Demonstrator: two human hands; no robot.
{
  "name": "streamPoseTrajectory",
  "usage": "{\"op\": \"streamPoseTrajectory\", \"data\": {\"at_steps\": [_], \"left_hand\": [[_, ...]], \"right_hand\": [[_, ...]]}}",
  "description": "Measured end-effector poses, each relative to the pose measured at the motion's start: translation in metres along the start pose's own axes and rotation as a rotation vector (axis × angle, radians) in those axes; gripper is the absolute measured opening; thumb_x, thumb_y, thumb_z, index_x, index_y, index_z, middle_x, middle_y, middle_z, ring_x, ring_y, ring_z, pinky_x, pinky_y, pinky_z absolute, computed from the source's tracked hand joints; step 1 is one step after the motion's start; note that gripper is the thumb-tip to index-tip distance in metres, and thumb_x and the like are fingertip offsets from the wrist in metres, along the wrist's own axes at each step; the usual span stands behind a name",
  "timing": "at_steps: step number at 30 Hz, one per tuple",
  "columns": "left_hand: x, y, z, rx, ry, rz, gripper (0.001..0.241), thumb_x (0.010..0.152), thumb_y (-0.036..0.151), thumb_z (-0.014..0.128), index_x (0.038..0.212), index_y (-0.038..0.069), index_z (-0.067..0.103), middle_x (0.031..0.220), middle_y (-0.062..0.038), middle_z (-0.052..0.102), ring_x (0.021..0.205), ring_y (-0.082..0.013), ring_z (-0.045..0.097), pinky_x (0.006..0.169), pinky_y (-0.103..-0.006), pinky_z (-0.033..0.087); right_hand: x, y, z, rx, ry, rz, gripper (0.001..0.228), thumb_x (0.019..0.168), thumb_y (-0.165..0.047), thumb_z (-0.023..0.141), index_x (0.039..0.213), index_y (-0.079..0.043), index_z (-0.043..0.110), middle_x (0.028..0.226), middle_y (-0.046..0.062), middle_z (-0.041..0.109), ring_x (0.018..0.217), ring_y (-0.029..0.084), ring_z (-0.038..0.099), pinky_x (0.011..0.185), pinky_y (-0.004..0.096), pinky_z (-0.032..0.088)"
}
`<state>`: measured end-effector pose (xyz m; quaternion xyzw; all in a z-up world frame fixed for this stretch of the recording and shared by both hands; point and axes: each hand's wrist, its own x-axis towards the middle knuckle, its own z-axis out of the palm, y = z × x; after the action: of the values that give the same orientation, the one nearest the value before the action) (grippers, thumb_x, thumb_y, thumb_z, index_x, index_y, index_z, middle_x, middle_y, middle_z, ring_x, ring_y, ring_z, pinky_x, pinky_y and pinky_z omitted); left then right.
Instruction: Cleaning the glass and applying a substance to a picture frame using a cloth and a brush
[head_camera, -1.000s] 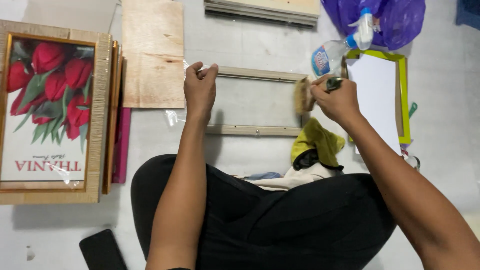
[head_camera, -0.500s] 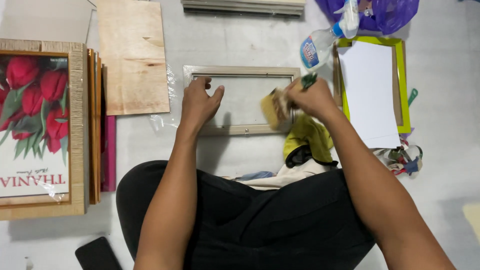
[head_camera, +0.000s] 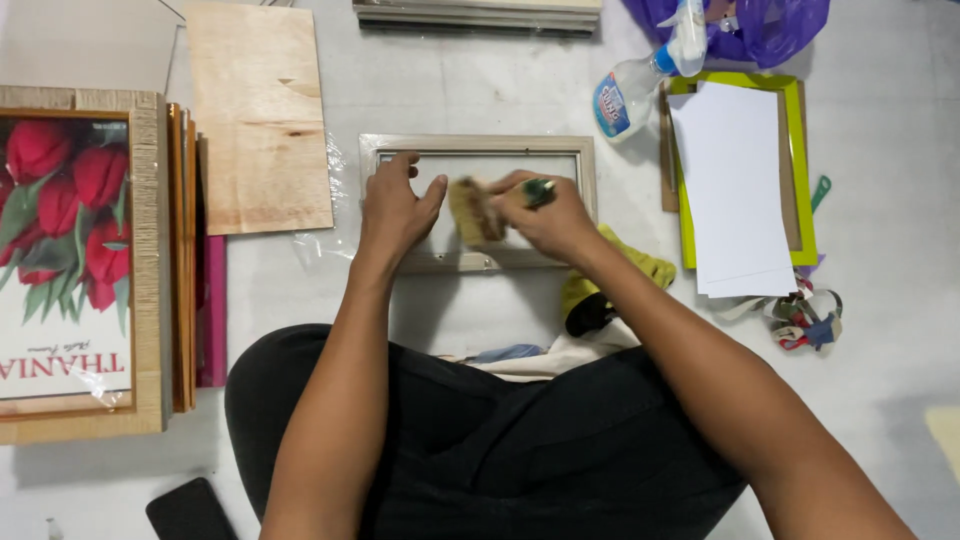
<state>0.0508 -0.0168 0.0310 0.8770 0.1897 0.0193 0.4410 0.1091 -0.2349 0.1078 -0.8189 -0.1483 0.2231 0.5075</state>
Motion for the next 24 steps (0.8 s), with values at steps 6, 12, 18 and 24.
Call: {"op": "streamPoseTrajectory", "data": {"at_steps": [6, 12, 18, 24], "left_hand": [[0.003, -0.006, 0.009, 0.006, 0.027, 0.006, 0.061, 0.092, 0.039, 0.069, 0.136, -0.002, 0.058, 0.117, -0.024, 0.066, 0.114, -0.0505, 0.062, 0.094, -0.0641, 0.051], [0.003, -0.003, 0.006, 0.017, 0.04, -0.017, 0.062, 0.091, 0.041, 0.07, 0.136, 0.0, 0.058, 0.119, -0.021, 0.067, 0.115, -0.047, 0.063, 0.094, -0.0622, 0.052], [0.0, 0.006, 0.004, -0.109, 0.256, 0.114, 0.071, 0.091, 0.047, 0.072, 0.141, 0.001, 0.05, 0.119, -0.025, 0.062, 0.114, -0.0515, 0.06, 0.097, -0.0649, 0.049], [-0.006, 0.009, -0.008, -0.164, 0.328, 0.188, 0.065, 0.094, 0.046, 0.07, 0.136, 0.0, 0.052, 0.112, -0.021, 0.064, 0.11, -0.0473, 0.063, 0.096, -0.0596, 0.05]], "right_hand": [[0.027, 0.04, -0.068, -0.342, 0.323, -0.137, 0.018, 0.086, -0.026, 0.077, 0.1, -0.016, 0.08, 0.075, 0.017, 0.071, 0.077, 0.026, 0.074, 0.062, 0.038, 0.054], [0.023, 0.044, -0.012, -0.167, 0.241, -0.15, 0.019, 0.088, -0.022, 0.078, 0.101, -0.009, 0.08, 0.067, 0.019, 0.068, 0.069, 0.02, 0.07, 0.056, 0.029, 0.053], [0.016, -0.026, 0.032, 0.044, 0.045, -0.085, 0.023, 0.083, -0.019, 0.076, 0.1, -0.004, 0.08, 0.07, 0.013, 0.069, 0.068, 0.016, 0.066, 0.062, 0.033, 0.06], [0.058, -0.007, 0.062, -0.162, 0.203, -0.246, 0.015, 0.087, -0.024, 0.072, 0.097, -0.015, 0.078, 0.067, 0.015, 0.067, 0.072, 0.018, 0.069, 0.065, 0.034, 0.054]]}}
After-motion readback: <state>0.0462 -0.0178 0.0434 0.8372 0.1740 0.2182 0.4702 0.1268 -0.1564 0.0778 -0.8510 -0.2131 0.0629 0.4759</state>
